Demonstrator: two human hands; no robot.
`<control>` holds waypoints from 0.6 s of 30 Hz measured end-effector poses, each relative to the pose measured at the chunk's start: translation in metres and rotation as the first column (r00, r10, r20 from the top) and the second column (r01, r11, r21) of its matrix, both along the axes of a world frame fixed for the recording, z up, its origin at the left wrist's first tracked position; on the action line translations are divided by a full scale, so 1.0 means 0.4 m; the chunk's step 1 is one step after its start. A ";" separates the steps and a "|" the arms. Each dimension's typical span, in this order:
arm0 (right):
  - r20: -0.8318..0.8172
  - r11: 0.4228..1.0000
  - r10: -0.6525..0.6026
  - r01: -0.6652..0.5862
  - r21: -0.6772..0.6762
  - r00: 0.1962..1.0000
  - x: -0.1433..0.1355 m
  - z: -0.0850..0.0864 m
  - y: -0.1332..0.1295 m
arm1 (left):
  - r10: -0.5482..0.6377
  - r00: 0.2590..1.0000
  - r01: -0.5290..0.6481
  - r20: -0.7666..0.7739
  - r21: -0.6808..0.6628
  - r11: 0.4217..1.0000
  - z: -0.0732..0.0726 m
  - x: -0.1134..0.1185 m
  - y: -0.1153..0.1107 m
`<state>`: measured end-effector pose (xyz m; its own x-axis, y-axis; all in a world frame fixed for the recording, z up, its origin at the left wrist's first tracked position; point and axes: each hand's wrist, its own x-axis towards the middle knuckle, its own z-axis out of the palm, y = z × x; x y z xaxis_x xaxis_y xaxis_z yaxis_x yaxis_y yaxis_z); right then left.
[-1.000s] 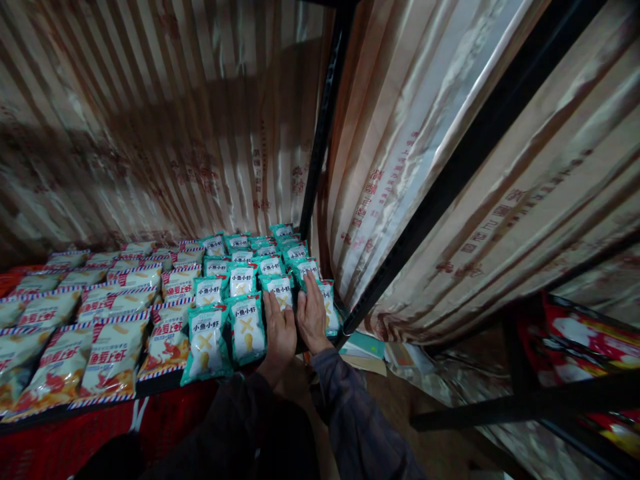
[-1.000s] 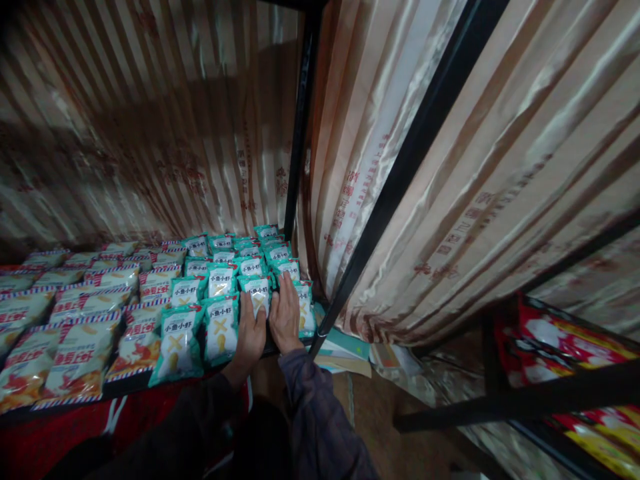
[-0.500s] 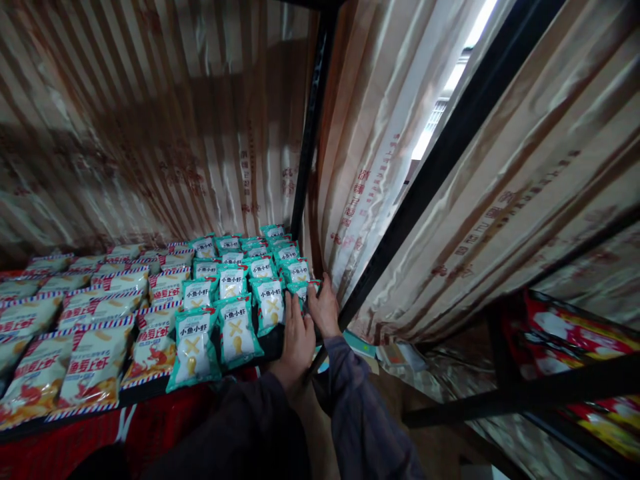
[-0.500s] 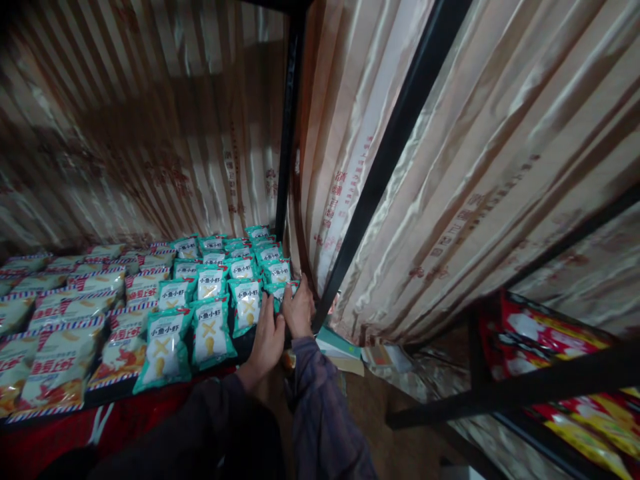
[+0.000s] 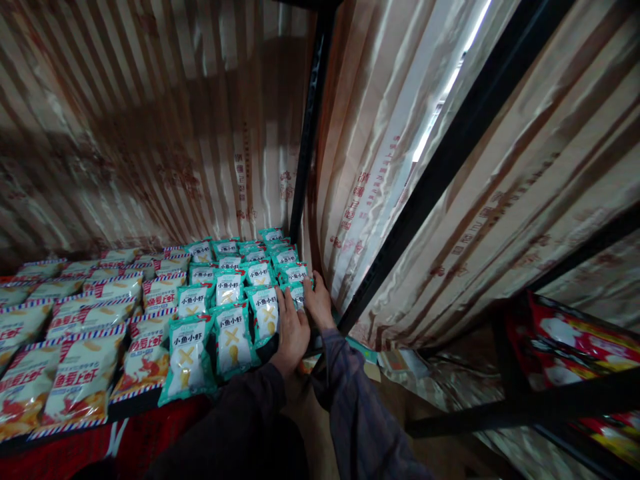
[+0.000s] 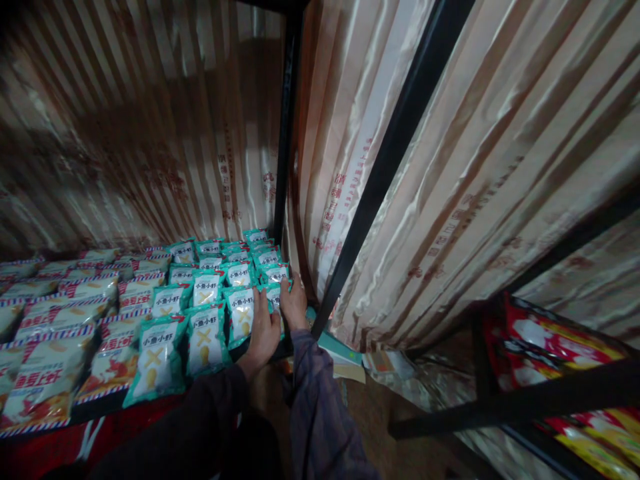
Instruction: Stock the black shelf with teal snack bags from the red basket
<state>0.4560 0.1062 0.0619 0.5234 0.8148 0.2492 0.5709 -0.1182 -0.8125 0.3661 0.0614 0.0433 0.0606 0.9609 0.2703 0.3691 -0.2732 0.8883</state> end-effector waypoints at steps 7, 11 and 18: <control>-0.107 0.996 0.047 -0.054 -0.070 0.993 0.011 0.010 0.040 | -0.019 0.999 0.020 -0.034 0.017 1.000 -0.001 0.009 0.007; -0.097 0.993 0.095 -0.101 -0.056 0.991 0.018 -0.002 0.048 | -0.022 0.998 0.024 -0.062 0.026 0.999 0.000 0.004 0.005; -0.040 0.998 0.062 -0.062 0.007 0.997 0.019 -0.016 0.048 | -0.031 0.998 0.034 -0.051 0.057 0.998 0.010 -0.003 0.001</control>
